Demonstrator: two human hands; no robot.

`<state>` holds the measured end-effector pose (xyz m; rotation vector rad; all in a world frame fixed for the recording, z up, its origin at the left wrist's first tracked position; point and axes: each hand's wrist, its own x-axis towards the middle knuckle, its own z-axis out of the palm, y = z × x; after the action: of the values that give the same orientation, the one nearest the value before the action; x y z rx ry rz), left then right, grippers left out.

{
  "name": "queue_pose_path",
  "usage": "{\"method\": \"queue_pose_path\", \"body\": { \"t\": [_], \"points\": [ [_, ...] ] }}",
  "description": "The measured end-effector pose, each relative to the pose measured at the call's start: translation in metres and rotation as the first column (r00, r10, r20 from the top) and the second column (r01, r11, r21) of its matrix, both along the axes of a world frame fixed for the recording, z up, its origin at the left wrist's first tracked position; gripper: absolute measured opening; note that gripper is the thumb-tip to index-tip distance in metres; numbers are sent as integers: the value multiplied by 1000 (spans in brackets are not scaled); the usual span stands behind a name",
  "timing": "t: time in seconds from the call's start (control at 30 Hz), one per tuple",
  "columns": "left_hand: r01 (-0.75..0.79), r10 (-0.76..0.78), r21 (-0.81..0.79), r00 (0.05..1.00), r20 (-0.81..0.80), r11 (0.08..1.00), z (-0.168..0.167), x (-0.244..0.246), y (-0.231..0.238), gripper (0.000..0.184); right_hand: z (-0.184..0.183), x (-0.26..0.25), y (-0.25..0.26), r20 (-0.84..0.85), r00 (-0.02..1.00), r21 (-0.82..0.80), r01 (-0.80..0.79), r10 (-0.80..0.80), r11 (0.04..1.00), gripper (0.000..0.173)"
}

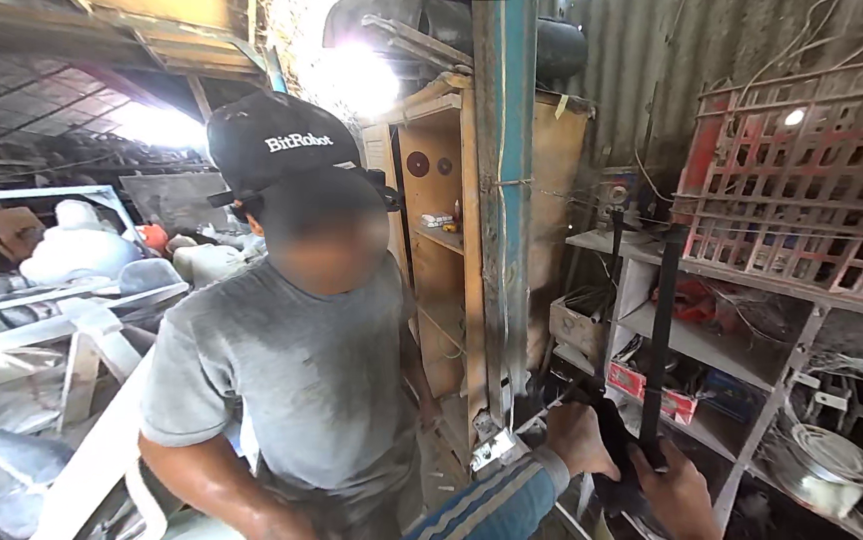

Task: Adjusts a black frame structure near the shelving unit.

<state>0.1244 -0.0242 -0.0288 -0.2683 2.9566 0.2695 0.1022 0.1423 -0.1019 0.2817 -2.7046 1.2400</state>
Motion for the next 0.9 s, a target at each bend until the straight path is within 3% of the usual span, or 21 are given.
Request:
{"method": "queue_pose_path", "body": {
  "t": [0.2,0.27,0.4,0.47,0.57,0.63,0.9],
  "points": [
    [-68,71,115,997,-19,991,12,26,-6,106,7,4,3,11,1000,21,26,-26,999,35],
    [-81,89,102,993,-73,991,-7,19,-11,108,11,6,6,26,999,36,43,-44,998,35],
    [-102,125,156,981,-147,983,-13,28,-12,105,12,6,7,30,998,56,56,-58,997,33],
    [-122,140,176,985,-97,977,5,38,-8,102,15,6,6,42,998,64,49,-52,997,34],
    [-147,178,170,967,-181,974,-11,37,-14,102,19,10,5,74,996,55,46,-50,997,34],
    [-165,185,134,971,-151,977,-22,29,-20,108,20,11,4,82,995,65,47,-52,997,34],
    [-179,201,126,961,-191,976,-28,30,-23,107,15,11,2,59,997,35,39,-41,999,32]
  ]
}}
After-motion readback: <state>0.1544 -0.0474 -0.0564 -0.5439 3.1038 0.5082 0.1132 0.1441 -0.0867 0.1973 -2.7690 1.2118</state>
